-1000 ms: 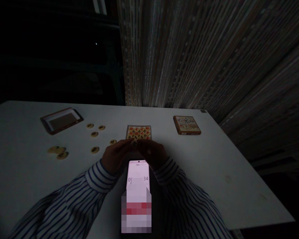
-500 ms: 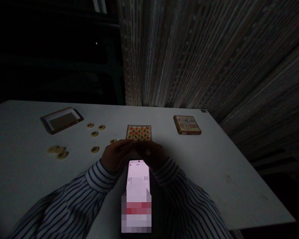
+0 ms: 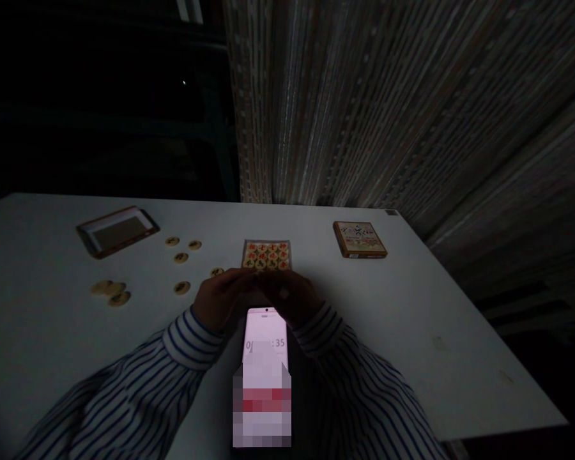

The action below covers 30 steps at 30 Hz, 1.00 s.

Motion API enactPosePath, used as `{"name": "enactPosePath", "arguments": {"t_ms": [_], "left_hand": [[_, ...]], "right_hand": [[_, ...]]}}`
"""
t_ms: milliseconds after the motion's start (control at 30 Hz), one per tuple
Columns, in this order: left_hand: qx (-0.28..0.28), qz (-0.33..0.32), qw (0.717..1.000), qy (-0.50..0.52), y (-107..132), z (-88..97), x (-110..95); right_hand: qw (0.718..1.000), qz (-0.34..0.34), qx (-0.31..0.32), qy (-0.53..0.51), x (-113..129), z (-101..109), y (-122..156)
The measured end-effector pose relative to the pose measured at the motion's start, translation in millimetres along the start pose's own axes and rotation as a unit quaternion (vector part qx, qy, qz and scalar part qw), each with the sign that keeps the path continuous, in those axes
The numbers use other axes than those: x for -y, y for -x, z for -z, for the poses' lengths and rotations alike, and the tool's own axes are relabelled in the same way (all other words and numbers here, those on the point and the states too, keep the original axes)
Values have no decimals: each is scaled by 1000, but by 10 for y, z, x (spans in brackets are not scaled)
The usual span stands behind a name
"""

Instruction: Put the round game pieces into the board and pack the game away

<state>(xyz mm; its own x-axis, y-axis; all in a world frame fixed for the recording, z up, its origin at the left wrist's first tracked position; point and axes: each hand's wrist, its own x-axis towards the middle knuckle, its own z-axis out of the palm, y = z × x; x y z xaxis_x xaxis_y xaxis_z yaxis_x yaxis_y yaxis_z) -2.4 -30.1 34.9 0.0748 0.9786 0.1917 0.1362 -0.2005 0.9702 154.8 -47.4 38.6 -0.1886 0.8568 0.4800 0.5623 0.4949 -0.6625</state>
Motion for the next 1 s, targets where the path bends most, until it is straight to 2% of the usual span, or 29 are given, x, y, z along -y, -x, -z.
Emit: {"name": "enactPosePath", "arguments": {"t_ms": [600, 1000], "left_hand": [[25, -43, 999, -7, 4, 13, 13], [10, 9, 999, 43, 12, -18, 20]], "right_hand": [[1000, -11, -15, 8, 7, -6, 2], [998, 47, -25, 44, 46, 10, -18]]}}
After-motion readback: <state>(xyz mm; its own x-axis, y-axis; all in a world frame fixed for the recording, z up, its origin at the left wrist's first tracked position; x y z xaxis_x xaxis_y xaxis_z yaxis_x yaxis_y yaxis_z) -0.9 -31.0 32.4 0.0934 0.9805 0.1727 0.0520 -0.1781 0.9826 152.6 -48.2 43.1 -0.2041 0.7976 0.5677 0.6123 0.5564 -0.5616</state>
